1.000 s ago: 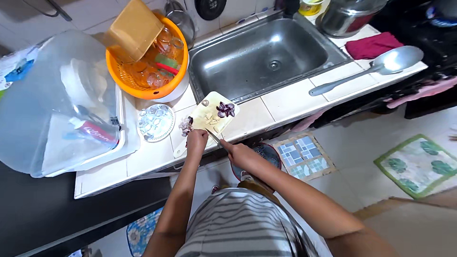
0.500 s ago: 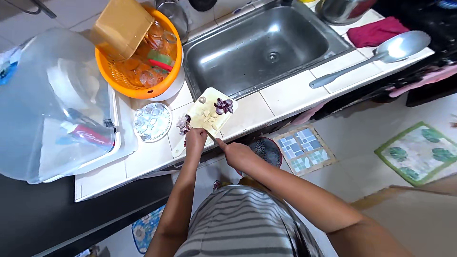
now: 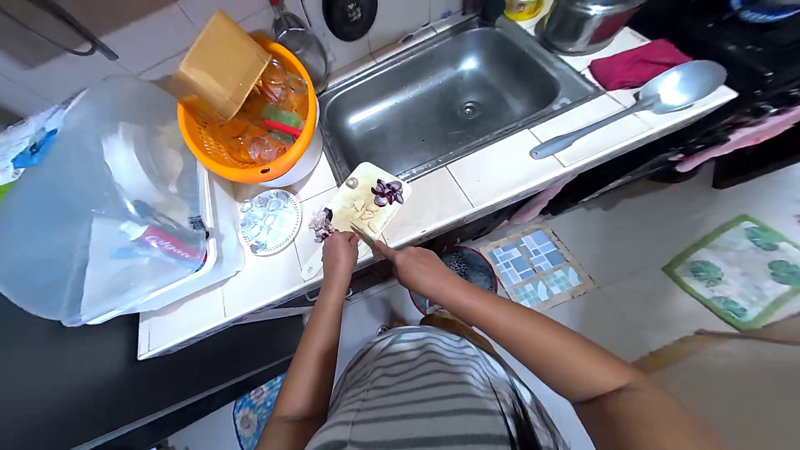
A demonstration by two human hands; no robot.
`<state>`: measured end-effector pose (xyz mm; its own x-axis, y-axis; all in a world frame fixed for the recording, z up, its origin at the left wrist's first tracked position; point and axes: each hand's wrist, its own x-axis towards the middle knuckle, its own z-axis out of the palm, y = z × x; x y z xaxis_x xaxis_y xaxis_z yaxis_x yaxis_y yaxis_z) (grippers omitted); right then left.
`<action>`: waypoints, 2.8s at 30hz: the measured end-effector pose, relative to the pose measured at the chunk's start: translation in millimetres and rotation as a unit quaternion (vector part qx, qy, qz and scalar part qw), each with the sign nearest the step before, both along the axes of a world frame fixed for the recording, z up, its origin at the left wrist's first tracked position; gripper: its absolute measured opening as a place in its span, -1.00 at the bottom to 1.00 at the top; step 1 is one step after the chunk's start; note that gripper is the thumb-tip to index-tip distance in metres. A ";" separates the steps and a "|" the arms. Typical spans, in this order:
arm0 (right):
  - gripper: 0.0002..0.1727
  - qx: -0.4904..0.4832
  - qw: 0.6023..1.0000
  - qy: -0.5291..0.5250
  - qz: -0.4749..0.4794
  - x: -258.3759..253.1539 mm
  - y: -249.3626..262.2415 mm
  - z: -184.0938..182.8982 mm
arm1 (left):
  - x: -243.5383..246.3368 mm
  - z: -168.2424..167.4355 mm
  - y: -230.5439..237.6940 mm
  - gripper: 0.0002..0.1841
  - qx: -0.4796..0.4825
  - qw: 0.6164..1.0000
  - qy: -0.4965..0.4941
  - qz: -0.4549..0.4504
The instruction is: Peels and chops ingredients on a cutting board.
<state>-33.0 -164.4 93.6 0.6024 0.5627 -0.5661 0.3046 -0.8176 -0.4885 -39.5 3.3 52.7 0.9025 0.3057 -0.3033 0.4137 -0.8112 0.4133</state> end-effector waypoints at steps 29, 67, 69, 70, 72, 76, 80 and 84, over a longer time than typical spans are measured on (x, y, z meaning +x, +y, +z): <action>-0.37 0.125 0.977 0.012 -0.174 -2.3 -45.2 -6.1 | 7.4 44.8 44.4 -0.65 0.088 0.993 -0.042 0.070; -0.39 0.119 0.976 0.089 -0.158 -2.5 -30.9 9.4 | 23.5 2.8 -14.0 -0.68 0.006 0.998 0.012 -0.067; -0.38 0.107 0.979 0.088 -0.151 -3.7 -26.3 13.1 | 21.5 4.9 -11.1 -0.65 -0.004 0.998 0.014 -0.068; -0.37 0.098 0.980 0.087 -0.148 -4.2 -24.0 14.4 | 21.0 6.0 -10.2 -0.63 -0.010 0.998 0.012 -0.064; -0.36 0.082 0.982 0.086 -0.146 -5.1 -19.6 16.8 | 20.4 5.8 -8.8 -0.64 -0.019 0.998 0.000 -0.057; -0.35 0.074 0.984 0.082 -0.138 -4.9 -14.1 19.5 | 20.9 3.2 -6.4 -0.74 -0.026 0.997 -0.021 -0.063; -0.36 0.070 0.986 0.069 -0.131 -4.3 -12.5 17.5 | 17.8 -9.1 -2.4 -0.80 -0.031 0.993 -0.078 -0.077; -0.35 0.058 0.989 0.061 -0.119 -3.4 -9.8 19.5 | 12.7 -13.3 0.0 -0.78 -0.043 0.994 -0.088 -0.049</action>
<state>-36.4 -174.2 113.1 0.6570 0.4791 -0.5821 0.0445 -0.7954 -0.6044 -26.7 3.4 39.4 0.9681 0.1932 -0.1592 0.2493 -0.8031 0.5412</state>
